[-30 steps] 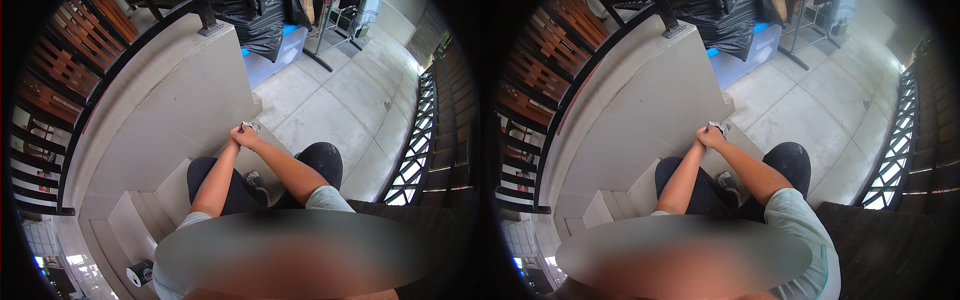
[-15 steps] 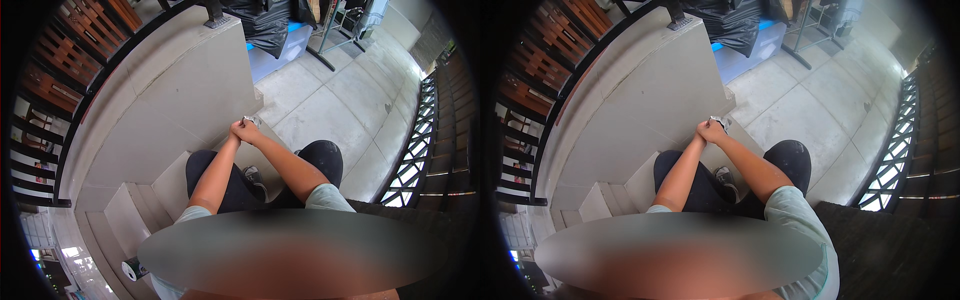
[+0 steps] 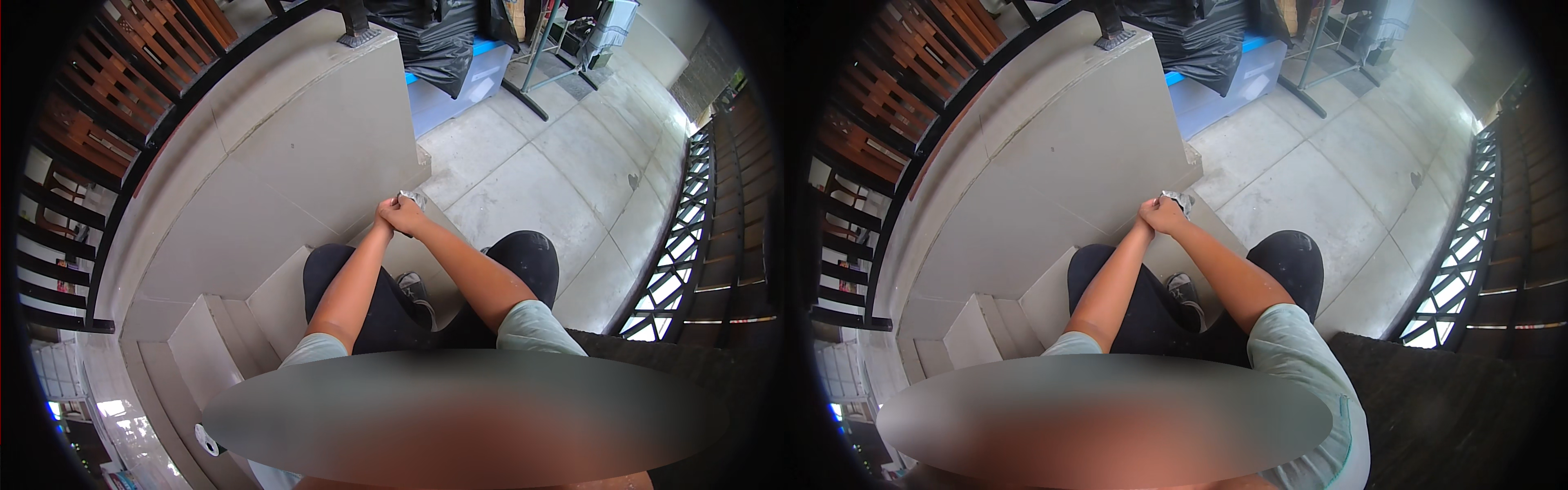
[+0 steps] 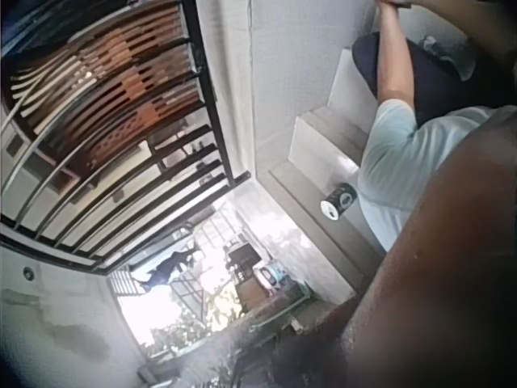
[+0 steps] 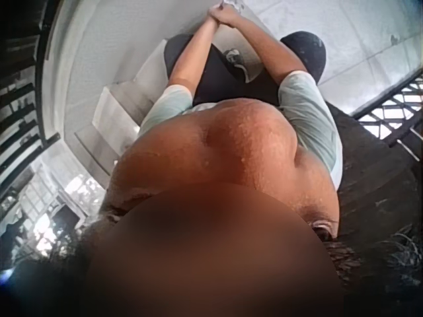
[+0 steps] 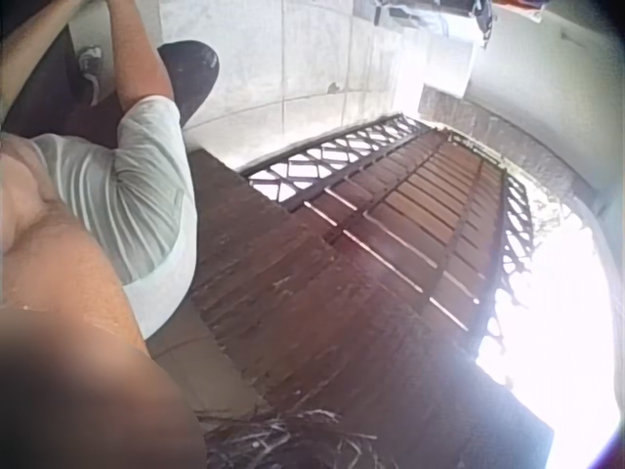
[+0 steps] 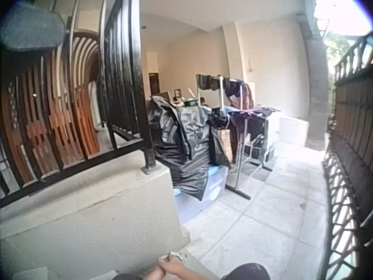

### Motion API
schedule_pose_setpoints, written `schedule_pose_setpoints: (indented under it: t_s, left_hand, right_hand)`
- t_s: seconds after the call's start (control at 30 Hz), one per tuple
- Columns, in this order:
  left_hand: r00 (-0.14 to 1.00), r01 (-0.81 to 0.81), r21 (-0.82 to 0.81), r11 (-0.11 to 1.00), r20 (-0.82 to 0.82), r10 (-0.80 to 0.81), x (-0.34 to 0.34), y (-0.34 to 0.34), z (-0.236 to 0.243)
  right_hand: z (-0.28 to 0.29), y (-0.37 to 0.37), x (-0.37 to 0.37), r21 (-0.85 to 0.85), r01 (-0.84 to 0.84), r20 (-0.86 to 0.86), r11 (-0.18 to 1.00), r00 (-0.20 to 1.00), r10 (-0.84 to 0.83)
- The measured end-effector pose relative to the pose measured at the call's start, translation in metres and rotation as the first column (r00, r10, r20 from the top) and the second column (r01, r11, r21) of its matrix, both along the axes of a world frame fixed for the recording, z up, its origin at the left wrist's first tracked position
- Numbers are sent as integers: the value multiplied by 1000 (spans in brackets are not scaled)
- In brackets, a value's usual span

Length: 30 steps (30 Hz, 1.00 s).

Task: The person applies putty or sealant to a crack in a tiled wall or step using a rag.

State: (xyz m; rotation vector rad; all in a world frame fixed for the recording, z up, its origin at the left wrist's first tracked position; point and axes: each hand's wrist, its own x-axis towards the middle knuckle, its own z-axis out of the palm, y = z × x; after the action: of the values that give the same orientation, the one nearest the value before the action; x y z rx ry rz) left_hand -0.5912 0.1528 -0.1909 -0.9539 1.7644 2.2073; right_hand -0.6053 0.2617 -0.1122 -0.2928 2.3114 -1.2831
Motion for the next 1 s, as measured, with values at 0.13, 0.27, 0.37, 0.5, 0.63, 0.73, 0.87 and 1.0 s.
schedule_pose_setpoints:
  t_s: [0.13, 0.27, 0.37, 0.5, 0.63, 0.73, 0.87, 1.0]
  left_hand:
    - [1000, -17, 7, 1000, 16, 16, 0, -1, 3]
    - [1000, 5, 61, 998, 27, -7, -8, 15, 21]
    - [998, 60, 65, 996, -24, -58, -1, 15, 27]
    - [1000, 17, 67, 998, 15, -18, -3, 28, 21]
    - [998, 31, 53, 998, 57, -34, -22, -23, -1]
    - [994, 74, 91, 993, 74, -81, -19, -1, -10]
    - [993, 115, 53, 992, -26, -113, -4, 23, 24]
    - [992, 123, 4, 992, 25, -123, -3, 24, 25]
  right_hand:
    - [20, 3, -8, 37, -173, 73, 984, 983, 170]
    - [70, 37, -58, 121, -179, -16, 976, 983, 182]
    - [152, 65, -44, -398, 22, -137, 917, 987, -83]
    - [268, 116, 19, -790, -160, -207, 592, 978, -12]
    - [292, 98, 80, -818, -511, -532, 264, 846, -13]
    - [300, 108, 115, -840, -518, -526, 161, 850, -7]
    - [315, 136, 107, -715, -690, -698, 107, 711, -80]
    - [307, 113, 115, -786, -618, -611, 11, 774, -166]
